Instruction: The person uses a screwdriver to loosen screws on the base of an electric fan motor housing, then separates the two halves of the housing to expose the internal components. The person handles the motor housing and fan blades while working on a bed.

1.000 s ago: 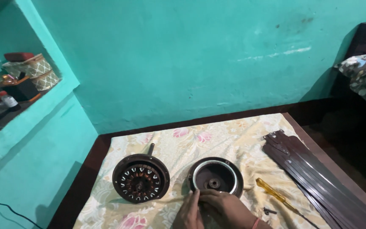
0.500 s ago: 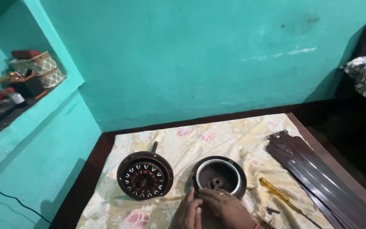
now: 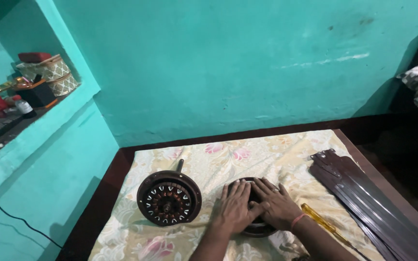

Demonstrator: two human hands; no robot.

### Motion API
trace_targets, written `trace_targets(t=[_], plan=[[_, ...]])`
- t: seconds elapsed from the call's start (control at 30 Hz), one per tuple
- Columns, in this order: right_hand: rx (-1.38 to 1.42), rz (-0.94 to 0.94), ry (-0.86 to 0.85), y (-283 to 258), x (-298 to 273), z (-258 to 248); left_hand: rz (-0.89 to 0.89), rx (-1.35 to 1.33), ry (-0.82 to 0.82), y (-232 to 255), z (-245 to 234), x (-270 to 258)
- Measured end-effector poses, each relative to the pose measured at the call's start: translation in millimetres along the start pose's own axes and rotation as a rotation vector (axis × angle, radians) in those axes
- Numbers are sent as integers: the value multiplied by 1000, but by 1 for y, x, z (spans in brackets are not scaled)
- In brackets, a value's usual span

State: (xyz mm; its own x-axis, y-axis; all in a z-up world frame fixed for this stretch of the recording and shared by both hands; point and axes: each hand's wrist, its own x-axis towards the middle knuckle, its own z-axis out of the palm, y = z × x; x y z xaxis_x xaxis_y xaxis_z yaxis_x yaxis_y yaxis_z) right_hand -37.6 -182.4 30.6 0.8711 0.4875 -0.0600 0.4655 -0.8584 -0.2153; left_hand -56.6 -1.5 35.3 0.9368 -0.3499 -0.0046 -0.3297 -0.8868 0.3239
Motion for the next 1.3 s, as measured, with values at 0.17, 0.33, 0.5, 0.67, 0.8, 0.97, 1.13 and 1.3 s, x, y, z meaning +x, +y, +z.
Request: trace_targets(t=[0.17, 0.33, 0.5, 0.67, 0.8, 0.97, 1.13, 1.3], plan=[[49, 65, 56, -5, -3, -1, -130, -32, 99, -5, 14, -3], [-122, 294, 29, -24, -12, -4, -145, -163, 248, -18, 30, -60], [-141, -16, 431, -65, -5, -6, 68, 326, 612, -55, -2, -113], [-188, -384, 643, -130, 28, -4, 104, 452, 779, -99, -68, -113], [-70, -475, 548, -164, 51, -9, 92, 445, 697, -112, -92, -100], [24, -352, 412, -180, 61, -12, 9, 450, 730, -123, -92, -96], [152, -264, 417, -186, 52, -1, -120, 245, 921, -133, -72, -98], [435, -196, 361, -186, 45, 3, -295, 0, 1088, -138, -42, -101]])
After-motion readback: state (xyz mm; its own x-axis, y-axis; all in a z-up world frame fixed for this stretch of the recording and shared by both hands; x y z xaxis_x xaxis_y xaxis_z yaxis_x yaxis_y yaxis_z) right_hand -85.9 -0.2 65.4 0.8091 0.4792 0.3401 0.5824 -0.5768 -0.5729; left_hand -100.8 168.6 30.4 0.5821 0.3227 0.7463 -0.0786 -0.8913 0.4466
